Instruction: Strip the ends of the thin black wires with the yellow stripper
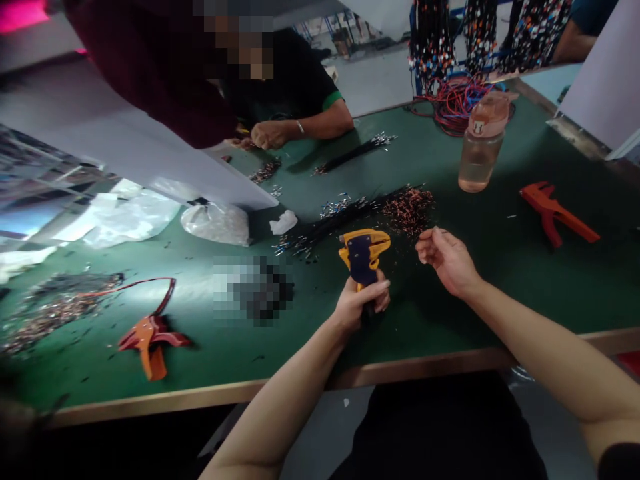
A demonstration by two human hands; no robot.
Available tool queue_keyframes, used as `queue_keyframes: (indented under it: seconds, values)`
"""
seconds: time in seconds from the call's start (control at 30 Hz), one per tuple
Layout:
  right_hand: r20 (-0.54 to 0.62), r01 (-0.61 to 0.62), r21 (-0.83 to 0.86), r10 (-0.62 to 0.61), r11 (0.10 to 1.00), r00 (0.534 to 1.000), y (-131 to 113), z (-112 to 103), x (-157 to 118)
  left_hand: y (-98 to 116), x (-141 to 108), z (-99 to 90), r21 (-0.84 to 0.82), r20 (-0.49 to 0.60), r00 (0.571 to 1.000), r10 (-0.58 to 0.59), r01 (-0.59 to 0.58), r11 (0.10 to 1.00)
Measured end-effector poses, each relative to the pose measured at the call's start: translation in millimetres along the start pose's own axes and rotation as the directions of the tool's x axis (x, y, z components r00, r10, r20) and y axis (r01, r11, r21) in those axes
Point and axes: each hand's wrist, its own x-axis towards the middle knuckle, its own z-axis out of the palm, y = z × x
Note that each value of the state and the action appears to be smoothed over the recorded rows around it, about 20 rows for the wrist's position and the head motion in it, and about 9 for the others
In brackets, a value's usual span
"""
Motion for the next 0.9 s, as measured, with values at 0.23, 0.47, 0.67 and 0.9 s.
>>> queue_keyframes:
  seconds: [0.23, 0.47, 0.67, 0.9]
  values:
    - [-0.056, 0.087, -0.048, -0.089, 0.995, 0.994, 0, -1, 2, 8, 8, -10.9, -0.251, -0.010, 0.990, 0.143, -0.141, 0.958]
    - [0.041, 0.344, -0.378, -0.356, 0.859, 0.933, -2, 3, -13, 3, 8, -11.3, -0.195, -0.024, 0.993, 0.117, -0.120, 0.973]
    - [0.190, 0.485, -0.523, -0.459, 0.701, 0.868, -11, 8, -29, 0, 6, -11.3, -0.141, 0.008, 0.993, 0.121, -0.119, 0.983]
    - [0.319, 0.586, -0.508, -0.494, 0.631, 0.809, -12, 11, -36, 2, 3, -10.9, -0.105, 0.060, 0.992, 0.107, -0.101, 0.989]
